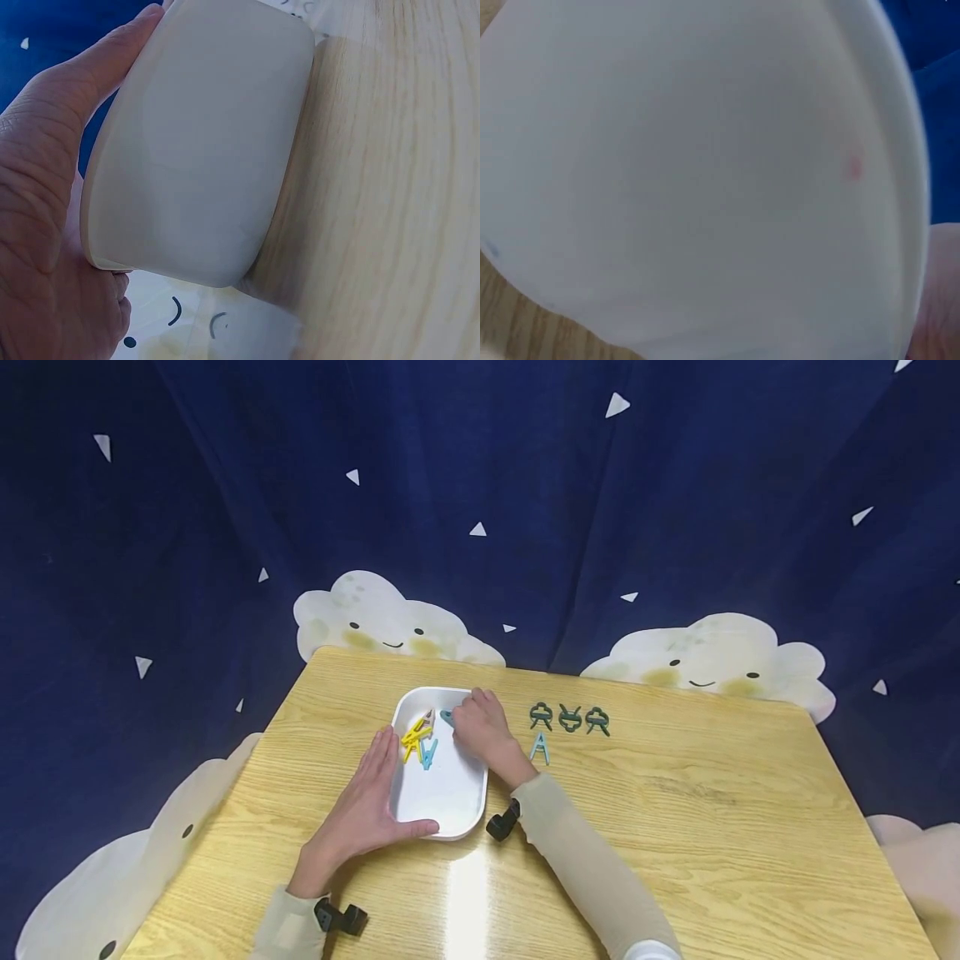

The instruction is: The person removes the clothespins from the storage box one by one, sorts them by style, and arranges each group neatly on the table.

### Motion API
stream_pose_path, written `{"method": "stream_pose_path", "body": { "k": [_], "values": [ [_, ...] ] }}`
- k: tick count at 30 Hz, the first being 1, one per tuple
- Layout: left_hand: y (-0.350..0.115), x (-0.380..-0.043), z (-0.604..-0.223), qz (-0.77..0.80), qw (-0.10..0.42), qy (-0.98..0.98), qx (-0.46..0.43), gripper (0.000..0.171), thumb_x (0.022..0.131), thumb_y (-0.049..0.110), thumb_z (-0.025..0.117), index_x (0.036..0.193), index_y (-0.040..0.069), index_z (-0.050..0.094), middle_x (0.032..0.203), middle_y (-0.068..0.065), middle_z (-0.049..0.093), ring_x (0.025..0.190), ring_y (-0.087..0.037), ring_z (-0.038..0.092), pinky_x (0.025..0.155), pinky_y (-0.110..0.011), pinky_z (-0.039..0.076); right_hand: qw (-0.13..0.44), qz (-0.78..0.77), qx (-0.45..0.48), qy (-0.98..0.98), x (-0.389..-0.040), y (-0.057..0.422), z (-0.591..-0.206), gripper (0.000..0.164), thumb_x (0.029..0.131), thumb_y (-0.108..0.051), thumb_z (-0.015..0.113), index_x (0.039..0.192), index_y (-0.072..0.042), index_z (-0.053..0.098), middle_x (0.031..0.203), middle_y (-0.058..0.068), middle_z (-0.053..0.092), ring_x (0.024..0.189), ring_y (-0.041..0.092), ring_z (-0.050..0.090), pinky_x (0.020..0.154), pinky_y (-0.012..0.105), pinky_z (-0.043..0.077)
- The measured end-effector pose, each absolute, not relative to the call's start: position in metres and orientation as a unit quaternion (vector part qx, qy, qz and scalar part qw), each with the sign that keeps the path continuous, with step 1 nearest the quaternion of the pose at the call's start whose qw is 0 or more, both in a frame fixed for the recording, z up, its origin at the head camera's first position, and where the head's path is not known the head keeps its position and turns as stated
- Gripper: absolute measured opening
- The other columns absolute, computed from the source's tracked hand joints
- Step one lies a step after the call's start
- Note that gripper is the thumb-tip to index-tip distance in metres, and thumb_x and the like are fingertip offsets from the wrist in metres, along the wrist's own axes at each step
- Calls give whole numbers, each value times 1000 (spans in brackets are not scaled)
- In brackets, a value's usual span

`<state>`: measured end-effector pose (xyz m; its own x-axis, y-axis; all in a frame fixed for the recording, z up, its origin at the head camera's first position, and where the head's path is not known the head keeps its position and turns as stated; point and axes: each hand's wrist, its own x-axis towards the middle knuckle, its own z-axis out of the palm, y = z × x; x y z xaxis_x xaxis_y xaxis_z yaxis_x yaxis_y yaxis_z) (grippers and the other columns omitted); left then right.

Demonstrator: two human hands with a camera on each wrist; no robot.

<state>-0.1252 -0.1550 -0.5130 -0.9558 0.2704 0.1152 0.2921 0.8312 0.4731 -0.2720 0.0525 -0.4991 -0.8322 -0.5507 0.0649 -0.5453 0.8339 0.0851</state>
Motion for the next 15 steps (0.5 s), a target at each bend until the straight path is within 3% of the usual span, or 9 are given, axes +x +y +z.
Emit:
{"method": "stream_pose_path", "body": {
  "k": [8,15],
  "values": [
    [-155,-125,-513,-255,23,-955,-149,154,66,98,61,165,-1,-3,174,-12,-11,161,-23,-8,132,-41,8,57,-6,269,-961,-265,51,-499,15,89,-16,78,80,-4,74,75,5,61,81,26,49,78,37,43],
    [-156,-125,-513,-259,26,-954,-149,153,67,97,62,165,-1,-3,174,-12,-11,161,-22,-9,132,-41,7,51,23,277,-959,-251,52,-488,23,89,-13,78,69,-8,68,70,4,59,79,26,48,73,37,40]
  ]
}}
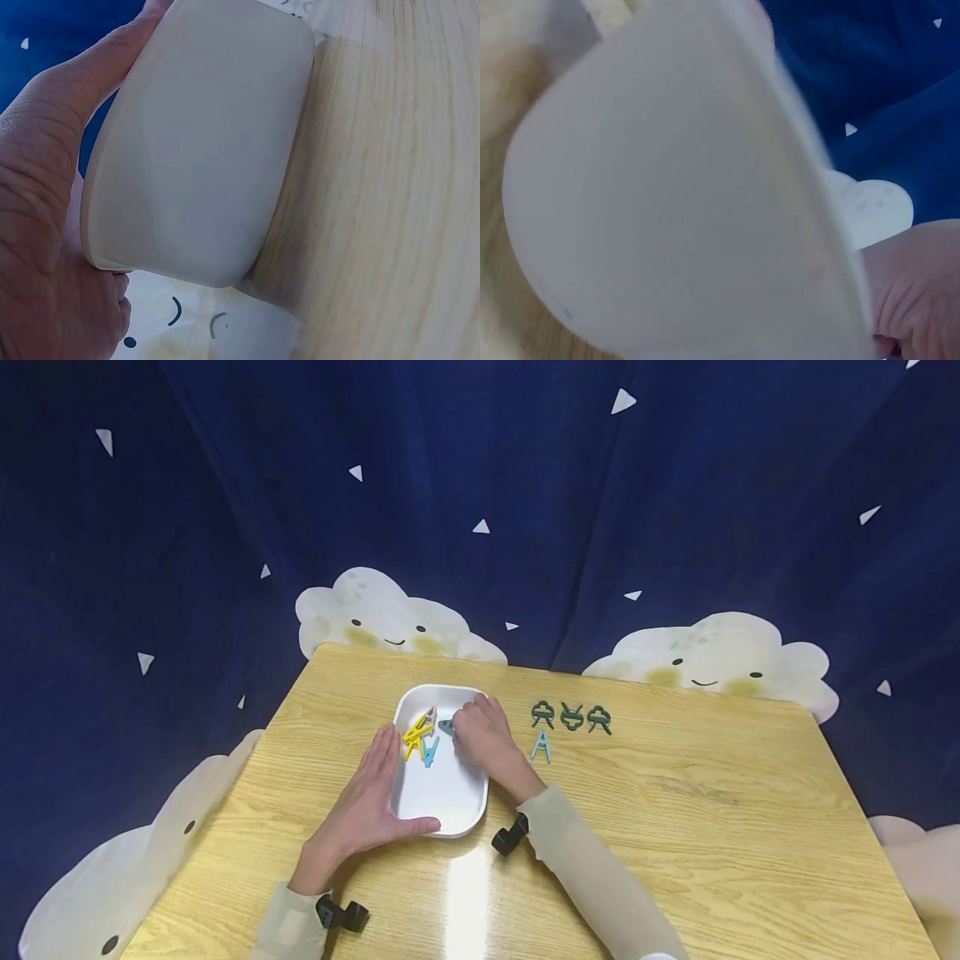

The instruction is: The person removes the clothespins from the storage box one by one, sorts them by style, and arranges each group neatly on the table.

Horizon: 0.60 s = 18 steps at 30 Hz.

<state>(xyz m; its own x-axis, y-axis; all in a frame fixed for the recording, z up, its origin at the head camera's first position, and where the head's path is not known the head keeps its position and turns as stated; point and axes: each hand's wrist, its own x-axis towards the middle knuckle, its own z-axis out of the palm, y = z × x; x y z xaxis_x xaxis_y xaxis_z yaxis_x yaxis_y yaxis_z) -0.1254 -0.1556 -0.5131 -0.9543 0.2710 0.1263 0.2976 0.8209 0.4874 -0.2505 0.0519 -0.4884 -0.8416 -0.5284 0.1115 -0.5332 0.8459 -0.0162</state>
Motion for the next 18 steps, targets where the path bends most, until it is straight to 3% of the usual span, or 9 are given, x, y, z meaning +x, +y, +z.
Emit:
{"method": "stream_pose_path", "body": {
  "k": [10,15,18],
  "values": [
    [-156,-127,-515,-258,24,-955,-145,154,66,98,61,165,0,-4,174,-9,-13,161,-19,-12,132,-39,6,-35,29,277,-960,-232,53,-473,25,92,-15,71,69,-14,62,76,0,56,84,25,42,80,38,36],
    [-156,-126,-514,-261,27,-954,-147,154,66,98,61,165,0,-3,174,-10,-12,161,-19,-11,132,-40,7,-35,24,269,-962,-231,51,-472,22,87,-25,78,77,-11,64,81,2,55,87,26,41,82,39,35],
    [-156,-126,-514,-260,30,-954,-149,153,66,98,61,165,-1,-2,174,-10,-11,161,-21,-10,132,-41,8,-32,12,261,-965,-231,50,-475,29,83,-32,83,84,-9,65,87,4,53,92,27,40,84,40,35]
  ]
}}
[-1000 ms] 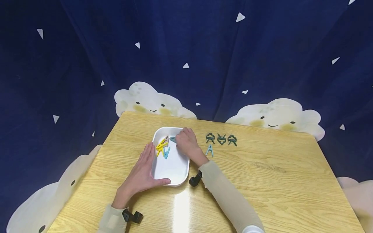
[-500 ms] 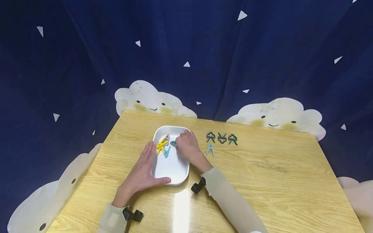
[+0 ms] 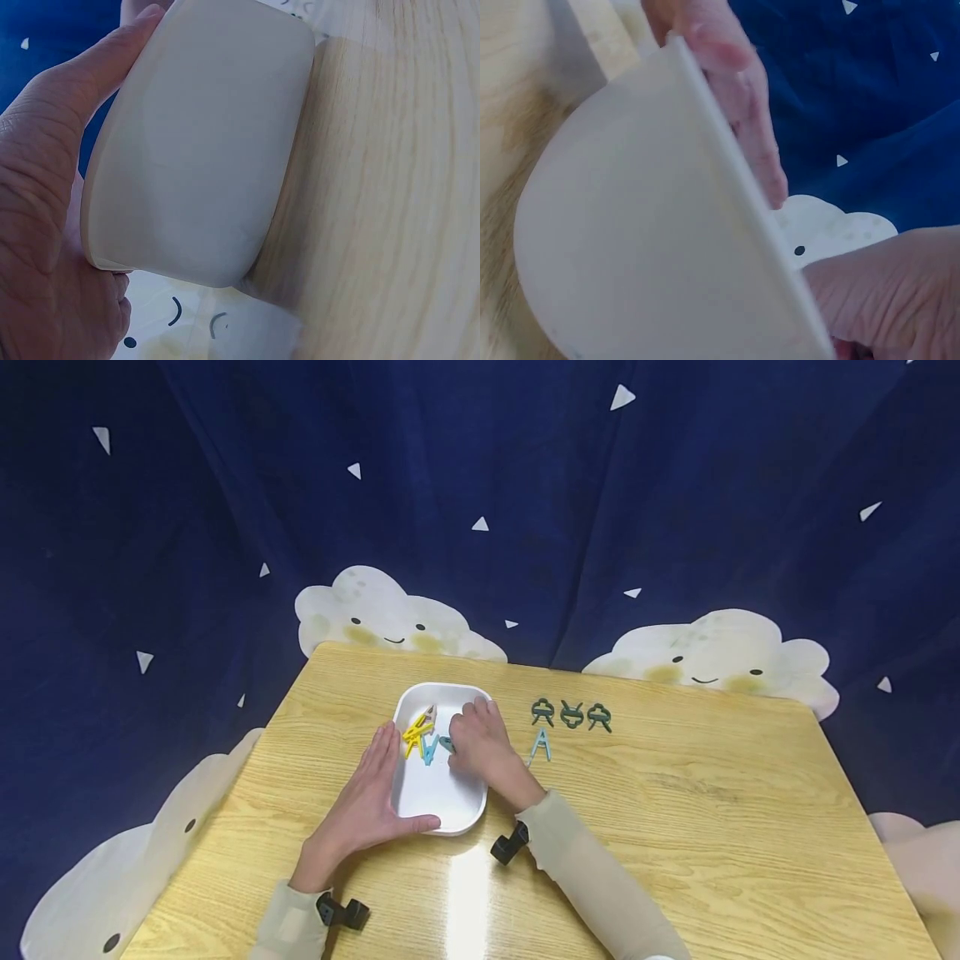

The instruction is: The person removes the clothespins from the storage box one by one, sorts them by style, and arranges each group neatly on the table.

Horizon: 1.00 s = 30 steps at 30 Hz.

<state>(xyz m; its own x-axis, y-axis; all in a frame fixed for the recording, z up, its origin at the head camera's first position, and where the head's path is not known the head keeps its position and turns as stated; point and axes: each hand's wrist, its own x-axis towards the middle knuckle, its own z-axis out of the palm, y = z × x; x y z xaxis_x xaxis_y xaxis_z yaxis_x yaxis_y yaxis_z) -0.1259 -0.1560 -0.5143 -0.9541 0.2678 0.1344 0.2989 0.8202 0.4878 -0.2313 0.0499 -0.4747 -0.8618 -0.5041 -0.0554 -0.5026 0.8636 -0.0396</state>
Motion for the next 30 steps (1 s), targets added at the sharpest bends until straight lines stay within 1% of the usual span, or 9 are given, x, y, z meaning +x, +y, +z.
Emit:
{"method": "stream_pose_path", "body": {
  "k": [2,6,8,14,17,23,26,30],
  "values": [
    [-156,-126,-514,-259,30,-954,-149,153,66,98,61,165,-1,-2,174,-11,-11,161,-21,-9,132,-41,8,35,3,-256,966,-232,49,-477,32,83,-35,85,83,-10,65,88,5,52,94,26,40,85,40,35],
    [-156,-126,-515,-255,27,-955,-150,154,66,98,60,165,0,-3,174,-11,-11,161,-21,-10,132,-41,8,38,36,-256,965,-232,49,-482,33,83,-37,84,73,-15,62,87,4,54,94,26,40,84,39,34],
    [-156,-126,-515,-255,26,-955,-150,154,66,98,60,165,0,-4,174,-11,-12,161,-20,-10,132,-41,7,32,49,-259,964,-231,49,-484,34,84,-38,84,71,-15,61,87,4,56,94,26,41,85,39,35],
    [-156,-126,-514,-253,26,-956,-148,153,66,98,61,165,0,-3,174,-10,-12,161,-20,-11,132,-40,7,15,73,-283,956,-229,46,-486,29,80,-36,84,74,-15,66,85,4,62,93,26,44,90,40,37],
    [-155,-126,-514,-254,25,-955,-148,153,66,98,61,165,0,-4,174,-10,-12,161,-20,-11,132,-40,7,17,83,-293,952,-228,43,-487,29,77,-39,83,76,-15,68,82,3,63,91,26,44,89,40,36],
    [-155,-126,-514,-256,28,-955,-151,153,67,97,61,165,-1,-3,174,-11,-12,161,-20,-11,132,-40,7,27,91,-297,950,-227,42,-487,33,74,-45,83,73,-17,65,79,1,61,90,25,44,86,39,34],
    [-155,-126,-514,-254,27,-955,-150,153,67,97,61,165,-1,-4,174,-11,-12,161,-20,-11,132,-40,7,25,95,-301,949,-226,42,-487,33,74,-45,82,73,-16,65,80,2,60,91,25,44,87,40,34],
    [-156,-126,-514,-253,26,-956,-149,154,66,98,61,165,0,-4,174,-10,-13,161,-19,-12,132,-40,7,16,101,-303,948,-225,43,-486,31,75,-42,81,73,-16,64,84,3,58,94,26,42,89,40,35]
  ]
}}
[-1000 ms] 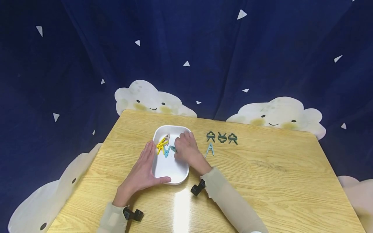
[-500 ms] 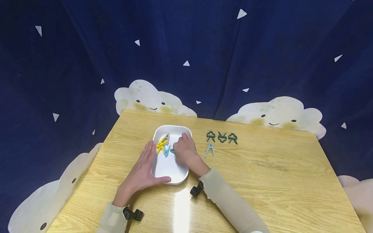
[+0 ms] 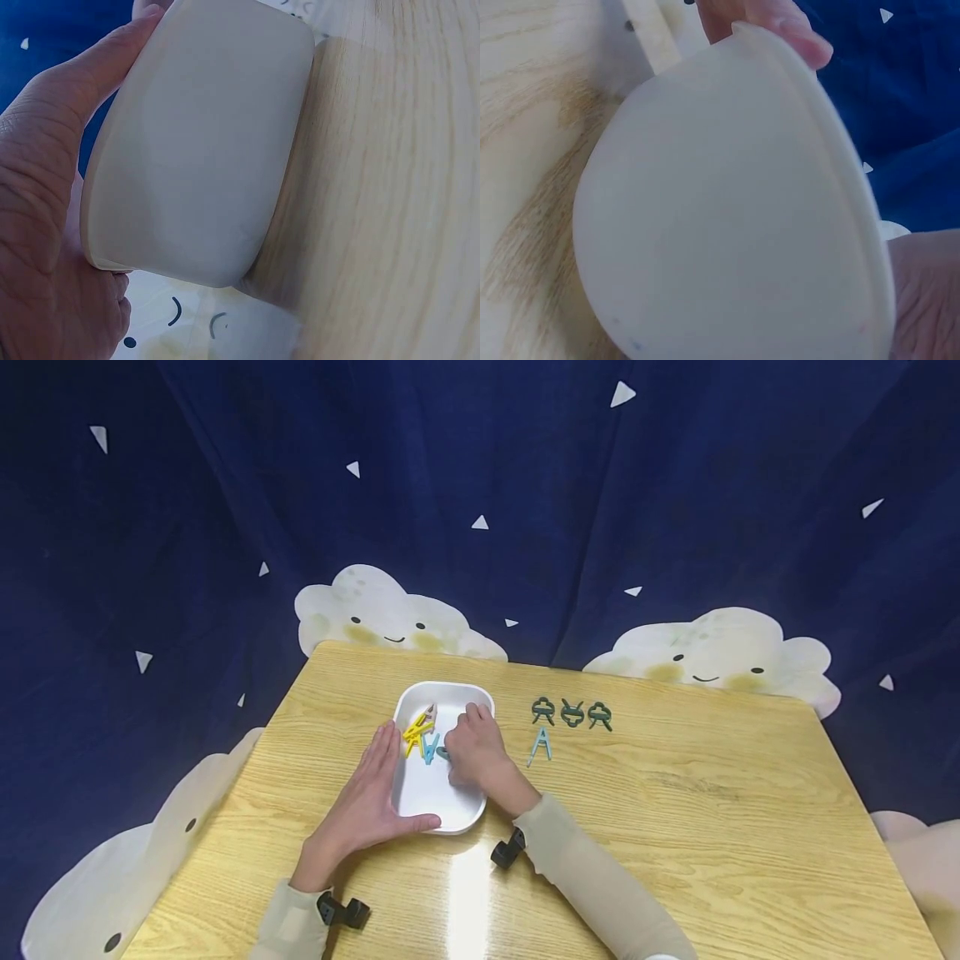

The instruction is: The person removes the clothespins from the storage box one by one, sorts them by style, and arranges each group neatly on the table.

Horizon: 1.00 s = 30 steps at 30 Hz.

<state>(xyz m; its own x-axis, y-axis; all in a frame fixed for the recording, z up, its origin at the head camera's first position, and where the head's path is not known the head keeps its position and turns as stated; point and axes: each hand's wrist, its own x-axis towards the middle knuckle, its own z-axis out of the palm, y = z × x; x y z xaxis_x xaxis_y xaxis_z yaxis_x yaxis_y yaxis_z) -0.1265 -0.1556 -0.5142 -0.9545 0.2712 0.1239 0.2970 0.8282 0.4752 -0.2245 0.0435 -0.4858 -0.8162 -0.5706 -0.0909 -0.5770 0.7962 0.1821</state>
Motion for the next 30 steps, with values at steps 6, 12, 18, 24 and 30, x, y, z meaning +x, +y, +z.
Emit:
{"method": "stream_pose_path", "body": {
  "k": [6,12,18,24,30],
  "values": [
    [-156,-127,-514,-254,27,-955,-148,154,66,98,61,165,-1,-3,174,-11,-11,161,-20,-11,132,-40,7,-2,117,-308,944,-220,43,-481,30,79,-36,81,72,-15,61,85,3,57,95,26,40,88,39,35],
    [-155,-127,-513,-255,26,-955,-148,154,66,97,62,165,-1,-2,174,-12,-10,161,-22,-9,132,-40,7,-1,118,-304,945,-218,43,-482,30,81,-36,82,73,-15,63,83,2,57,94,26,40,87,39,34],
    [-155,-126,-513,-257,27,-955,-148,153,66,97,62,165,-1,-2,174,-12,-10,162,-23,-7,132,-40,8,2,116,-320,940,-220,44,-485,25,78,-37,82,76,-17,67,82,2,60,91,25,42,87,38,35],
    [-155,-126,-514,-255,30,-955,-151,153,67,98,60,165,-1,-2,174,-11,-10,162,-25,-6,132,-41,8,16,112,-354,928,-225,48,-487,32,72,-46,80,75,-18,66,80,0,62,89,24,46,87,39,38],
    [-156,-126,-514,-256,28,-955,-149,153,67,98,60,165,0,-4,174,-10,-11,161,-19,-10,132,-40,6,56,47,-357,931,-232,51,-483,35,74,-46,78,69,-17,61,73,-3,59,85,23,48,87,39,39]
  ]
}}
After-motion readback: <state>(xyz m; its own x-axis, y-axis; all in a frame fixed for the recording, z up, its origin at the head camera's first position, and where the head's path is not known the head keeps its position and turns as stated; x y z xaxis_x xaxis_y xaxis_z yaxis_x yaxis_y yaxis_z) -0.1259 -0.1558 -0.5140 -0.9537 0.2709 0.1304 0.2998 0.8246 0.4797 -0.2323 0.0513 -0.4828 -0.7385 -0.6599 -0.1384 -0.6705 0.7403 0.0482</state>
